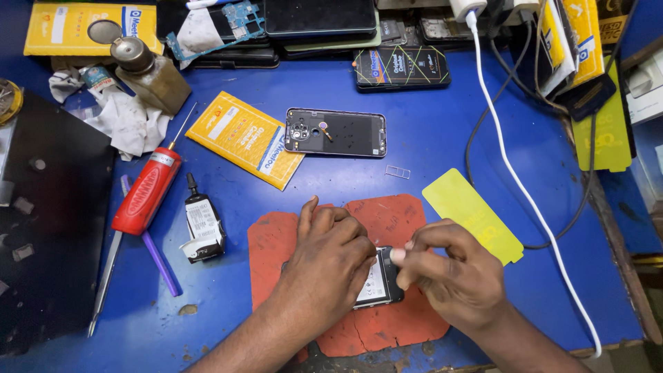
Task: The person pries open the back cover of a smartphone by hand, then uses a screwdriver to unscrew and remove internal components from the phone body. They lift out the battery and main board assembly and set the disassembled parts on the workbench.
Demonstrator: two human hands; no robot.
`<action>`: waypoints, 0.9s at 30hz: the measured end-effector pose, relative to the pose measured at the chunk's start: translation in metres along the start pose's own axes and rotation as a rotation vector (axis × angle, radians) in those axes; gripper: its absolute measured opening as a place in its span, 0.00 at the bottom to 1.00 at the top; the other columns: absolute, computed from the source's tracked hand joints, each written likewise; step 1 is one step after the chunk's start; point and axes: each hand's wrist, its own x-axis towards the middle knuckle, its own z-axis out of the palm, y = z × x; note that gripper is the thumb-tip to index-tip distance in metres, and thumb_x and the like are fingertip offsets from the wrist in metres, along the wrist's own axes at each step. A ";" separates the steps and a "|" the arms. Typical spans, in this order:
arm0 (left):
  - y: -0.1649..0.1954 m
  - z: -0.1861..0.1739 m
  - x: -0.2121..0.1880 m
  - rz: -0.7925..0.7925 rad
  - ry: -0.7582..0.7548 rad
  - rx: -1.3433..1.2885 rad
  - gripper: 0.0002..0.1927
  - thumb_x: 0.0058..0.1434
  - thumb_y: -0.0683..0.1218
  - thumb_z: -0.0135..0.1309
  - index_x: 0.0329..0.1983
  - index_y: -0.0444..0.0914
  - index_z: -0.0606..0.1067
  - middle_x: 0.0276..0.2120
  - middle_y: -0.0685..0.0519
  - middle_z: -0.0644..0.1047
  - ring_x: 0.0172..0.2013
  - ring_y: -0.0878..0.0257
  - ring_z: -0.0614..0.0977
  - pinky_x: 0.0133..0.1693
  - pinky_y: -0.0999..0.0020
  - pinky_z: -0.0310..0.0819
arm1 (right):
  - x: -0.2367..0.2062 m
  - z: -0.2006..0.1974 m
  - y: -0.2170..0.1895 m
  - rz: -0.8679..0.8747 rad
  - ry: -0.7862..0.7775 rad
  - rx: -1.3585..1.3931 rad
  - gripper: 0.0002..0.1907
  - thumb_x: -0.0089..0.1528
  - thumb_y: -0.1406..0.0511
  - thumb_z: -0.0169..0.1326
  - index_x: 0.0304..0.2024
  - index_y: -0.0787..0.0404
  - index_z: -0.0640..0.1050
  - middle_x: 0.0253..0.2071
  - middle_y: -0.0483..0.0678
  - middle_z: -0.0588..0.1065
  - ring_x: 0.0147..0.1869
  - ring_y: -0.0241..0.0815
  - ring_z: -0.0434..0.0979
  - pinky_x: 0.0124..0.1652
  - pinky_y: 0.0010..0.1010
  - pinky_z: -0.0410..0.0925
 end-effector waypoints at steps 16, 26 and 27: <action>0.001 0.000 -0.001 0.023 -0.004 -0.008 0.05 0.58 0.42 0.58 0.36 0.37 0.80 0.39 0.50 0.74 0.52 0.49 0.71 0.67 0.33 0.47 | -0.003 0.000 0.011 0.117 -0.054 0.298 0.25 0.58 0.85 0.49 0.51 0.59 0.81 0.40 0.47 0.80 0.45 0.38 0.84 0.47 0.28 0.77; -0.001 0.003 -0.002 0.046 0.000 0.023 0.06 0.60 0.41 0.54 0.38 0.37 0.80 0.40 0.50 0.73 0.53 0.50 0.72 0.66 0.32 0.48 | 0.003 -0.002 0.008 0.170 0.004 0.127 0.26 0.55 0.84 0.52 0.52 0.59 0.80 0.39 0.48 0.75 0.38 0.35 0.75 0.37 0.23 0.69; -0.001 0.004 -0.002 0.042 0.000 0.013 0.06 0.60 0.41 0.54 0.38 0.37 0.80 0.40 0.51 0.73 0.53 0.50 0.72 0.66 0.32 0.48 | 0.002 -0.002 0.008 0.149 0.004 0.133 0.25 0.56 0.83 0.52 0.52 0.57 0.81 0.39 0.47 0.76 0.37 0.35 0.75 0.38 0.22 0.69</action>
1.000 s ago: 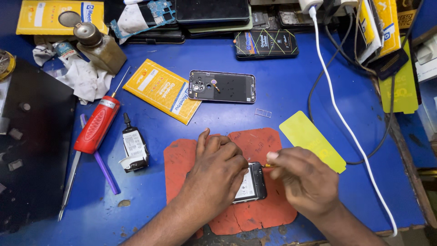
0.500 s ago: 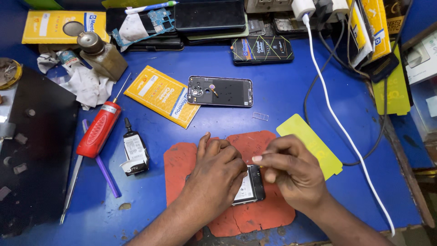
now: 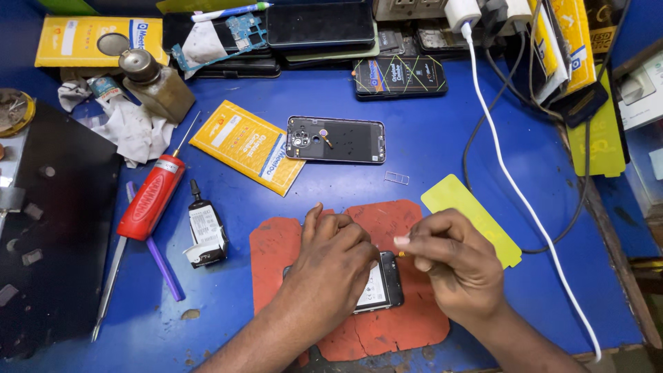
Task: The person pries open the back cover of a smartphone by hand, then uses a screwdriver to unscrew and remove internal components from the phone body. They lift out the battery and main board assembly and set the disassembled parts on the workbench.
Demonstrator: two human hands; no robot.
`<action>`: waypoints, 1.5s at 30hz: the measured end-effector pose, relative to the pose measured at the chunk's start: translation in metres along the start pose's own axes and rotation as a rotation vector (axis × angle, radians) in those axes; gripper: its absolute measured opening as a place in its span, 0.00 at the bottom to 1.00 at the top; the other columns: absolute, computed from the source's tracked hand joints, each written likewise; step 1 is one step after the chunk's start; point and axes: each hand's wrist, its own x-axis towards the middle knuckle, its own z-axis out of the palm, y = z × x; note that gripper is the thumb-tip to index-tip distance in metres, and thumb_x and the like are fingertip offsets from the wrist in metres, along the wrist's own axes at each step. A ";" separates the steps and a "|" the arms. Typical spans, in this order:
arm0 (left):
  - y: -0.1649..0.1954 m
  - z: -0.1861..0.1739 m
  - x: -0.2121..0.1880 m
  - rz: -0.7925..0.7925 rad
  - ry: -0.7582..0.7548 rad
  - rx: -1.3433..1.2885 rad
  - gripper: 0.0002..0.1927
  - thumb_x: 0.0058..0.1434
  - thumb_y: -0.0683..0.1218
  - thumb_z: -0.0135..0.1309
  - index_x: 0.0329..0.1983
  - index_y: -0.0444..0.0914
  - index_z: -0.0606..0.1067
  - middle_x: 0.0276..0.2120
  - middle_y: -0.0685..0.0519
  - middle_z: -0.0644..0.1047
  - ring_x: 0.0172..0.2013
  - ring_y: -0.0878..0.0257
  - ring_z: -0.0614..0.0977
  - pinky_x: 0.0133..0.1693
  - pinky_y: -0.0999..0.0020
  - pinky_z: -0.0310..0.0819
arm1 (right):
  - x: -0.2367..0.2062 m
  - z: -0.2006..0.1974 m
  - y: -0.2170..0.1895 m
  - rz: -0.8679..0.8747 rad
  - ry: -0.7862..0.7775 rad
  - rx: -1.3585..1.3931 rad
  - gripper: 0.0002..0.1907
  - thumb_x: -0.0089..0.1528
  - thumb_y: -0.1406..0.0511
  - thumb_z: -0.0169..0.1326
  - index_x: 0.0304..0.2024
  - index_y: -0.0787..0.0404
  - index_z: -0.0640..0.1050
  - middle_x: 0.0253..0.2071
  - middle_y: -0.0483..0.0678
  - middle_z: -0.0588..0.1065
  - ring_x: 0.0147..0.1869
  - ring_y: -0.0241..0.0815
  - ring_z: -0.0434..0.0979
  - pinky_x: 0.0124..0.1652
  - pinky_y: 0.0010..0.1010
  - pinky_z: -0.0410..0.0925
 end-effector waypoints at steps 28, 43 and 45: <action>0.001 -0.002 0.002 -0.017 -0.005 -0.020 0.04 0.59 0.44 0.60 0.34 0.38 0.81 0.37 0.53 0.73 0.52 0.52 0.72 0.67 0.33 0.47 | -0.008 -0.002 0.008 0.008 -0.052 0.145 0.25 0.60 0.83 0.50 0.54 0.57 0.80 0.45 0.48 0.80 0.45 0.37 0.83 0.45 0.26 0.76; 0.002 -0.003 0.002 -0.036 -0.014 -0.048 0.05 0.58 0.43 0.59 0.34 0.37 0.79 0.37 0.51 0.73 0.52 0.50 0.72 0.67 0.32 0.46 | -0.008 -0.001 0.001 -0.017 -0.022 -0.041 0.28 0.57 0.84 0.56 0.57 0.59 0.77 0.47 0.48 0.78 0.38 0.32 0.80 0.38 0.20 0.75; 0.002 -0.002 0.002 -0.036 -0.005 -0.042 0.05 0.59 0.44 0.59 0.34 0.37 0.79 0.38 0.50 0.73 0.53 0.50 0.72 0.67 0.32 0.46 | -0.008 0.000 0.001 -0.075 0.011 -0.104 0.29 0.54 0.82 0.59 0.56 0.57 0.78 0.45 0.49 0.75 0.41 0.35 0.79 0.38 0.20 0.75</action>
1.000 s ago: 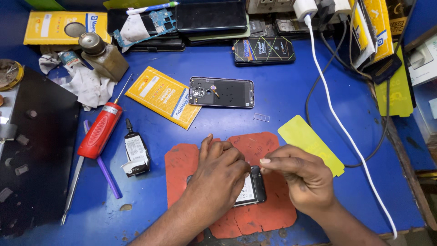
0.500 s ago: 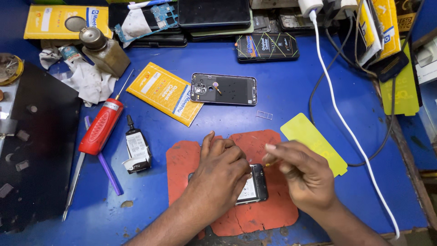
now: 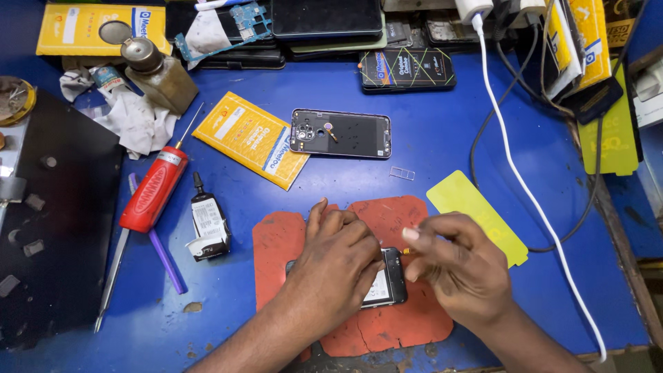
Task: The person pries open the back cover of a smartphone by hand, then uses a screwdriver to unscrew and remove internal components from the phone body. They lift out the battery and main board assembly and set the disassembled parts on the workbench.
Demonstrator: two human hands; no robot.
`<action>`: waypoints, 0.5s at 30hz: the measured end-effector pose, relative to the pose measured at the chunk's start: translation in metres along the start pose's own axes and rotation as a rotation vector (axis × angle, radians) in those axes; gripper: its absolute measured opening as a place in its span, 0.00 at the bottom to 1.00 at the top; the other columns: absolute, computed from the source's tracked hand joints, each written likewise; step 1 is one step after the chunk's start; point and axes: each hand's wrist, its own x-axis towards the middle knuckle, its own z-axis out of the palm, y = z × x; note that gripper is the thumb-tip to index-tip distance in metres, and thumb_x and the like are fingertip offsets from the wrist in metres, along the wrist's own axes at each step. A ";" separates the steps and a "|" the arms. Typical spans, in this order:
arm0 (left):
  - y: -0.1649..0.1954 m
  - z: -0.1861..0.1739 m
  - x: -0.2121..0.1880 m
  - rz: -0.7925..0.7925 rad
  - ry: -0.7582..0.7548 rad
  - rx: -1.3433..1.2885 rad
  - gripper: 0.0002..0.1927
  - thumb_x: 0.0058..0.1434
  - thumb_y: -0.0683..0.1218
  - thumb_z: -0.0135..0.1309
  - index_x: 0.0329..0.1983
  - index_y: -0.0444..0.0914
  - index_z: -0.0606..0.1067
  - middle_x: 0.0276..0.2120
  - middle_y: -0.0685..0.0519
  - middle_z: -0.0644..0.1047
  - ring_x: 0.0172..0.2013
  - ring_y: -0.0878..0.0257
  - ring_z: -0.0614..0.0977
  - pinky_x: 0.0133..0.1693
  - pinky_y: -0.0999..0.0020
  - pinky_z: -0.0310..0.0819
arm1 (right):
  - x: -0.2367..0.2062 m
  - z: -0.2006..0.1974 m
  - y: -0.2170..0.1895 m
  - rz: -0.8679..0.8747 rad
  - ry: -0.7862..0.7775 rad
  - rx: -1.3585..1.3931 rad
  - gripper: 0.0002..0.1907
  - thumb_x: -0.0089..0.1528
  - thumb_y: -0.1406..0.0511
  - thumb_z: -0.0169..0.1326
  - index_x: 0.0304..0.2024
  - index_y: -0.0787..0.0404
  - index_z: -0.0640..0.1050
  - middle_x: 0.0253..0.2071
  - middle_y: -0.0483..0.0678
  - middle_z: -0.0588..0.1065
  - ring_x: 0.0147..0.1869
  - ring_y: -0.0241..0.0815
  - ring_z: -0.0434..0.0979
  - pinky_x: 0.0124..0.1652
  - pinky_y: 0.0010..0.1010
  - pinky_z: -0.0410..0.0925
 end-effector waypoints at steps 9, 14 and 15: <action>-0.004 0.006 -0.001 0.000 0.019 0.008 0.06 0.60 0.46 0.58 0.36 0.38 0.79 0.39 0.51 0.74 0.54 0.50 0.72 0.66 0.32 0.46 | -0.001 -0.006 -0.008 0.012 0.050 -0.087 0.30 0.53 0.85 0.55 0.57 0.62 0.77 0.46 0.51 0.78 0.45 0.39 0.84 0.41 0.24 0.79; -0.004 0.009 0.000 0.003 0.000 -0.011 0.07 0.59 0.46 0.60 0.37 0.38 0.80 0.38 0.52 0.74 0.54 0.51 0.72 0.66 0.31 0.46 | -0.001 -0.004 -0.019 0.007 0.083 -0.037 0.24 0.59 0.81 0.59 0.56 0.61 0.76 0.46 0.50 0.78 0.48 0.39 0.84 0.44 0.24 0.80; -0.004 0.009 0.001 0.008 -0.005 -0.018 0.08 0.58 0.46 0.60 0.37 0.38 0.80 0.38 0.52 0.74 0.54 0.51 0.72 0.66 0.31 0.46 | -0.001 -0.002 -0.020 0.009 0.075 -0.005 0.24 0.59 0.80 0.60 0.56 0.61 0.76 0.45 0.49 0.78 0.47 0.38 0.85 0.43 0.23 0.80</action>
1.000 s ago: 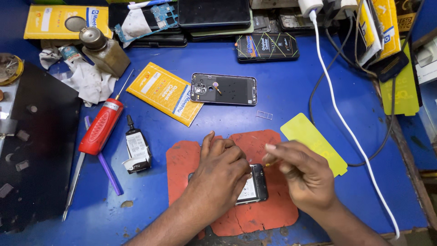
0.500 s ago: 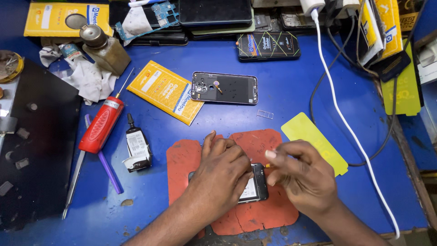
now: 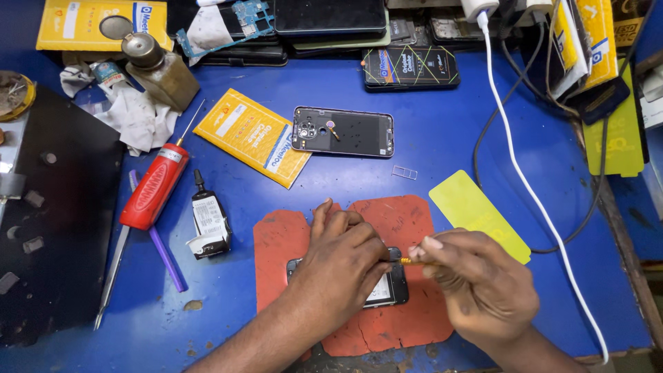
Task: The person pries open the back cover of a smartphone by hand, then uses a screwdriver to unscrew and remove internal components from the phone body. They lift out the battery and main board assembly and set the disassembled parts on the workbench.
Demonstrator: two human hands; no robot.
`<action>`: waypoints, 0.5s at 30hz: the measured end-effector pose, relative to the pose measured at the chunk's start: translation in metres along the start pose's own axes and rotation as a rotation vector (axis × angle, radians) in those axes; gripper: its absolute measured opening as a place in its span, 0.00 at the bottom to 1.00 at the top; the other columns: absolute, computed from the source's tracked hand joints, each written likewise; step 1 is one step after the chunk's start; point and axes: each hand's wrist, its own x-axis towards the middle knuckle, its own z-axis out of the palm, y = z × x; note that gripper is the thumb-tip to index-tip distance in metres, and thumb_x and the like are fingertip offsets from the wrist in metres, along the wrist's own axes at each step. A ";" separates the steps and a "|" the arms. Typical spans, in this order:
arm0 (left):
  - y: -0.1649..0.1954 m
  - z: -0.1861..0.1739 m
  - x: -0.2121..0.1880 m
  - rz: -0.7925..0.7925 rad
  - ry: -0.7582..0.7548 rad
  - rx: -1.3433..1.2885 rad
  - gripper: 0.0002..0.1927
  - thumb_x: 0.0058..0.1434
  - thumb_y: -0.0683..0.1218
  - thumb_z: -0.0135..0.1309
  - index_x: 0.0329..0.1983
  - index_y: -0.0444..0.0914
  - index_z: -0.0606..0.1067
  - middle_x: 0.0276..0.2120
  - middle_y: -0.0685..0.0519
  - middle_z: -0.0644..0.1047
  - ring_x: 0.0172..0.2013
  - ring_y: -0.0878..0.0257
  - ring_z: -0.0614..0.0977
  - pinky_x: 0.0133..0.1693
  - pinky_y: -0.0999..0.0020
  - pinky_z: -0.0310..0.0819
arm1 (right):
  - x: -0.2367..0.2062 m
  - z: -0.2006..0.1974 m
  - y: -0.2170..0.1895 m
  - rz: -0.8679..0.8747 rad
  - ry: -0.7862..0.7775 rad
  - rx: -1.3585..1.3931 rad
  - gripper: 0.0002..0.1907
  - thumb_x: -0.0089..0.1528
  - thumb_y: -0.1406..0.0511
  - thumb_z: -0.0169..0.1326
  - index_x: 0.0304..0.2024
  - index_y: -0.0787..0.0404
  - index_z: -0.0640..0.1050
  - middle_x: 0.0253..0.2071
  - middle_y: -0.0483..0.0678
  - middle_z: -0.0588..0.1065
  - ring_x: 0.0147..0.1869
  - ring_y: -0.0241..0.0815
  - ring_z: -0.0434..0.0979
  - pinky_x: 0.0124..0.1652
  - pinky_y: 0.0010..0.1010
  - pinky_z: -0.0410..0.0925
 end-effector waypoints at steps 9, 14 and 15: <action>-0.004 -0.009 -0.002 -0.006 0.005 0.048 0.05 0.57 0.41 0.58 0.37 0.37 0.80 0.39 0.51 0.74 0.53 0.49 0.71 0.66 0.31 0.46 | 0.008 0.006 0.010 0.041 0.028 -0.088 0.24 0.59 0.82 0.58 0.57 0.65 0.75 0.42 0.49 0.79 0.46 0.38 0.83 0.44 0.25 0.78; -0.003 -0.008 -0.002 -0.007 -0.014 0.064 0.05 0.57 0.41 0.58 0.36 0.36 0.80 0.39 0.50 0.74 0.52 0.50 0.72 0.66 0.30 0.46 | 0.009 0.009 0.015 0.017 -0.018 -0.135 0.25 0.58 0.82 0.58 0.57 0.64 0.76 0.42 0.49 0.79 0.45 0.37 0.84 0.43 0.24 0.78; -0.003 -0.009 -0.002 -0.006 -0.015 0.064 0.05 0.57 0.41 0.58 0.36 0.36 0.80 0.39 0.50 0.74 0.52 0.50 0.72 0.66 0.30 0.45 | 0.009 0.009 0.015 0.013 -0.024 -0.141 0.25 0.58 0.82 0.58 0.57 0.64 0.76 0.42 0.49 0.79 0.45 0.37 0.84 0.43 0.24 0.78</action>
